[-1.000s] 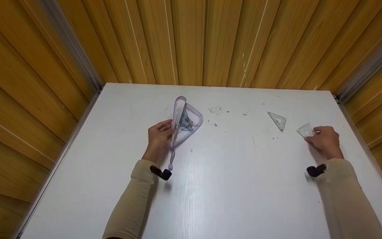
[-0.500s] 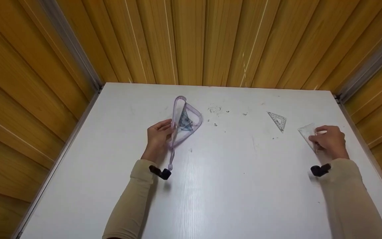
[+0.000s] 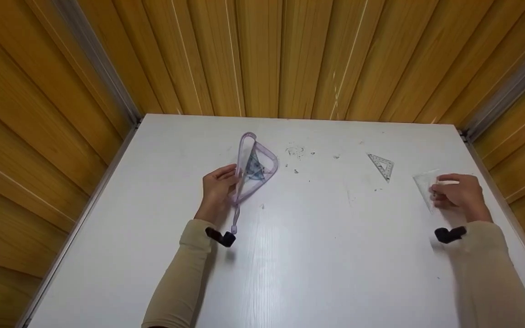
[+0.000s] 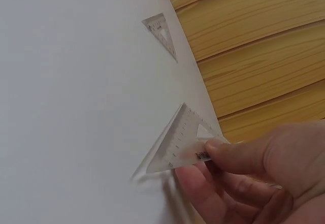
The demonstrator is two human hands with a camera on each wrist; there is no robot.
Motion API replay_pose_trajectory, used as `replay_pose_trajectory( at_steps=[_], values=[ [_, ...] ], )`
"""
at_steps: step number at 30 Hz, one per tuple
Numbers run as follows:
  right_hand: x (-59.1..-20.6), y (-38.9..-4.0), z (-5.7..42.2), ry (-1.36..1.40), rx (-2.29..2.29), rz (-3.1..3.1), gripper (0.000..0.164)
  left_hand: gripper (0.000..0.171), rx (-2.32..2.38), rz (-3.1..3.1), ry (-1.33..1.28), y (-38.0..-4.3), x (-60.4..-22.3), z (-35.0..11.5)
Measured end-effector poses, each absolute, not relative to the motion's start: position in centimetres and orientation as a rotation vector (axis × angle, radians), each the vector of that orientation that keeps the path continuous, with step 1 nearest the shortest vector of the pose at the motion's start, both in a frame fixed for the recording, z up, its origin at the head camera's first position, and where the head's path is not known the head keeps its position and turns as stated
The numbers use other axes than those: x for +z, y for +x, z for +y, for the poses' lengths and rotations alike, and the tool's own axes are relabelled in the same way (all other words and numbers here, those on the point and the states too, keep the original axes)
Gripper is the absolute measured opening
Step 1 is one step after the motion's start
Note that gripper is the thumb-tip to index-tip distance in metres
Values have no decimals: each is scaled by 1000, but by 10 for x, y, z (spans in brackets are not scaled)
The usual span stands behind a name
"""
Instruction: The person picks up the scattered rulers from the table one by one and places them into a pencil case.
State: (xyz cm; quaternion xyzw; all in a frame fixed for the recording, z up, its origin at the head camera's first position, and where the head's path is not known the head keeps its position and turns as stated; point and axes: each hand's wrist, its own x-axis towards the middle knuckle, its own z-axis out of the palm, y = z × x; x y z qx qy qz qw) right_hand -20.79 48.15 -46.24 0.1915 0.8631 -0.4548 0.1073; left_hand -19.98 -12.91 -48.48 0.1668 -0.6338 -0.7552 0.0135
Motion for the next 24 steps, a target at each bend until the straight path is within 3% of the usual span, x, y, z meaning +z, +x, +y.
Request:
replay_pose_trajectory(
  at_steps=[24],
  values=[
    [-461, -209, 480, 628, -1548, 2488, 67, 30, -2196, -2073, 397, -200, -488, -127]
  ],
)
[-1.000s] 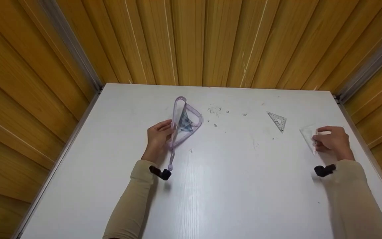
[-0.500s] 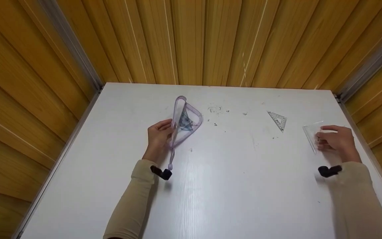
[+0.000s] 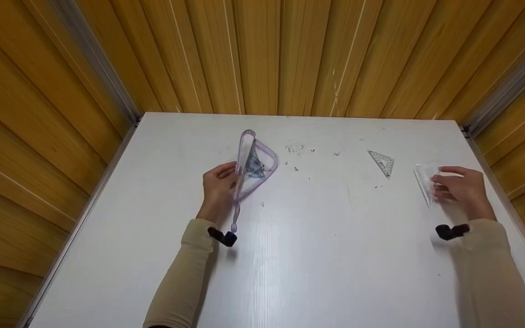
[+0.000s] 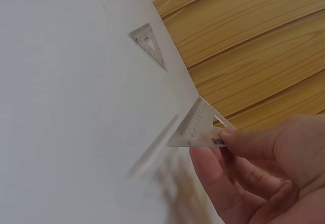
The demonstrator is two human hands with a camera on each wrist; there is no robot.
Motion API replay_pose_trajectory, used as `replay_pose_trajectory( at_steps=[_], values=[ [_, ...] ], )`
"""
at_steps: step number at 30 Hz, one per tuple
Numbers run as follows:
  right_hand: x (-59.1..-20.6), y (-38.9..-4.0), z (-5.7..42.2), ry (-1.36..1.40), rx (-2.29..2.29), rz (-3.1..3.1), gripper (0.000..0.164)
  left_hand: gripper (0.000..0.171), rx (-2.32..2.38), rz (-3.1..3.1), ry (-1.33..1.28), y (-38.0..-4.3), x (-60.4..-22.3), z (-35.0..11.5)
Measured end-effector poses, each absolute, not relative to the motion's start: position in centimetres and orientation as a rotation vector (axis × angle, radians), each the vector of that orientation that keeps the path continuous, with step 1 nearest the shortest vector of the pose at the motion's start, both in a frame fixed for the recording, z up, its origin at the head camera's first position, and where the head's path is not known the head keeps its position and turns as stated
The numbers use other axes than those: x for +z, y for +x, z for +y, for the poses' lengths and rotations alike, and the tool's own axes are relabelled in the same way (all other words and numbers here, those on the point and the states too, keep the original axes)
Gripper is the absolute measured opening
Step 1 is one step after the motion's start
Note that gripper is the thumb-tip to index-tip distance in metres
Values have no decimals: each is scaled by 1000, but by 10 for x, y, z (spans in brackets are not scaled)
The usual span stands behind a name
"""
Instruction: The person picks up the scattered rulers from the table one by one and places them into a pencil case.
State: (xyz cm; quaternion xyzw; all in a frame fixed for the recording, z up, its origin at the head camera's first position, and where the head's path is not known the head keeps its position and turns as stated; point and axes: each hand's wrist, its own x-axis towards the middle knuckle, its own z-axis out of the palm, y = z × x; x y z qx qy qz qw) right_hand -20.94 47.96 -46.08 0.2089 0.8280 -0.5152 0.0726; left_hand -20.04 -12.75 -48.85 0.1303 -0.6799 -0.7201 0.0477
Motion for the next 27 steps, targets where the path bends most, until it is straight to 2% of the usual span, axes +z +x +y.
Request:
replay_pose_trajectory(
  at_steps=[17, 27],
  values=[
    [-455, -222, 461, 601, -1527, 2479, 73, 29, -2148, -2092, 366, -200, -487, -126],
    [-455, -226, 449, 562, -1527, 2524, 69, 28, -2137, -2094, 332, -200, -490, -128]
  ],
)
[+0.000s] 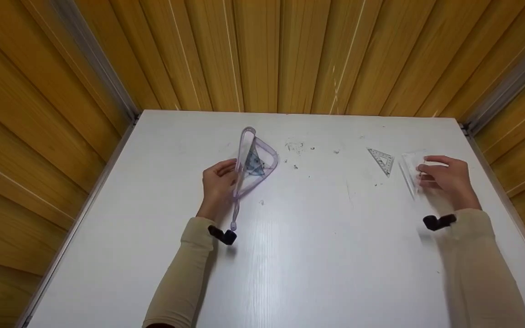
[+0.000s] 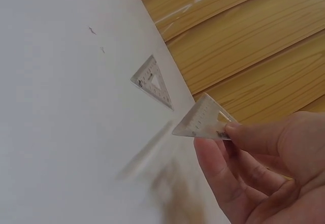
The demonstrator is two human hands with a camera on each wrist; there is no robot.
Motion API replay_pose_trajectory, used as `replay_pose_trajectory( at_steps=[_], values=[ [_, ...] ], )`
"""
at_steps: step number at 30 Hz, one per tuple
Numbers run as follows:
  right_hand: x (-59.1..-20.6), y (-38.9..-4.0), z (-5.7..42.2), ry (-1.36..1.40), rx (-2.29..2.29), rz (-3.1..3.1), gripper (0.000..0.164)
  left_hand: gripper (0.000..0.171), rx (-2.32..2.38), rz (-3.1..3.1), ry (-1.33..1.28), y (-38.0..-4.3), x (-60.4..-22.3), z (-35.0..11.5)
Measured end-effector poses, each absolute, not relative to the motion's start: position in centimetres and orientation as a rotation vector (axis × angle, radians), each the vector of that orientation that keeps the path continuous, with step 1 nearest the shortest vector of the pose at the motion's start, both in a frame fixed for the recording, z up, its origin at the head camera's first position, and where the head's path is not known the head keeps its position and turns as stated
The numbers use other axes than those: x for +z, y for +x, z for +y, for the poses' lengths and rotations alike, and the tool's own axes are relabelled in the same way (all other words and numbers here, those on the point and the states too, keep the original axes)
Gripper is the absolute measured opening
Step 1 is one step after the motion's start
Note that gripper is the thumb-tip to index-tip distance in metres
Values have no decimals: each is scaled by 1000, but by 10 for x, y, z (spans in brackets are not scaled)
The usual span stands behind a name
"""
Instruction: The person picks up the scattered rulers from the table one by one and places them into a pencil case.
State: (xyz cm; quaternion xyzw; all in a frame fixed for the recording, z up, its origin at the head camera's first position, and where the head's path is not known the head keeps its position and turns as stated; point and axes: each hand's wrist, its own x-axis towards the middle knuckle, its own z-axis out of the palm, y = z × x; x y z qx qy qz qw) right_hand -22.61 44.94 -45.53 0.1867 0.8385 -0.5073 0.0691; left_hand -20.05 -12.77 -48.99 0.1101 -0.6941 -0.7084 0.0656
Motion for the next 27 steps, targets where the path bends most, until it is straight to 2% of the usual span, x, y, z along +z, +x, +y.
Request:
replay_pose_trajectory(
  at_steps=[27],
  values=[
    [-451, -253, 399, 491, -1695, 2449, 60, 28, -2127, -2115, 357, -203, -489, -124]
  ],
)
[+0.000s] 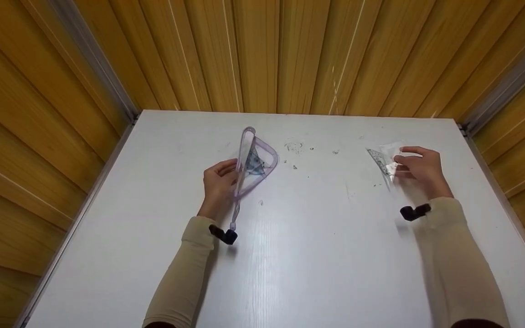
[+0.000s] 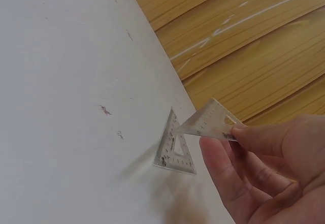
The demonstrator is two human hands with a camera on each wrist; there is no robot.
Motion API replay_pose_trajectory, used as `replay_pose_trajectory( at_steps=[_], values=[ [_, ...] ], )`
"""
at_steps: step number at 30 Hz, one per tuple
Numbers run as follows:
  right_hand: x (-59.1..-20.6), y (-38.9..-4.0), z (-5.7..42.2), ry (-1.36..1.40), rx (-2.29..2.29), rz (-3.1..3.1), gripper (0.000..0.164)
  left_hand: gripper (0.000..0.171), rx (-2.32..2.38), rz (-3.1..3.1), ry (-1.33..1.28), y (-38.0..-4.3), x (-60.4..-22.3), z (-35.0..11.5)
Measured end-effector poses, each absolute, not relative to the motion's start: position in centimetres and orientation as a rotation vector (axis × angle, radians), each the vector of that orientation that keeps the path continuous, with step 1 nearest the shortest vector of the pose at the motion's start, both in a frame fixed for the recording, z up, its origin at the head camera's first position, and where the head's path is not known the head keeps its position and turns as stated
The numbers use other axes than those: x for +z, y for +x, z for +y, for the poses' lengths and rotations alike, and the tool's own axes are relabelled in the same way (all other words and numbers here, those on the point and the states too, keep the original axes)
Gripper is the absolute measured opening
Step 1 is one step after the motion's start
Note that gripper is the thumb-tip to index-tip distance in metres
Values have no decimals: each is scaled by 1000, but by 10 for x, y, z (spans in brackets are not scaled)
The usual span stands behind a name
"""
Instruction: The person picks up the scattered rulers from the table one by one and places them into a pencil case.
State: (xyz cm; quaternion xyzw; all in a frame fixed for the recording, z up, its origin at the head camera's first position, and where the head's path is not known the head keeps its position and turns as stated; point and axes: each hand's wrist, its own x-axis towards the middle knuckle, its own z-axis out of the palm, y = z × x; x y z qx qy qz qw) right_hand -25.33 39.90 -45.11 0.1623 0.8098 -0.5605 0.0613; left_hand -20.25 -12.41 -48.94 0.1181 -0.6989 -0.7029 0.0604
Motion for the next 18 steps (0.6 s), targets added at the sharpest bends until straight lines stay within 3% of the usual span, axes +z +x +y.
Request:
replay_pose_trajectory(
  at_steps=[18],
  values=[
    [-449, -261, 376, 509, -1669, 2440, 55, 28, -2136, -2121, 358, -201, -486, -122]
  ],
)
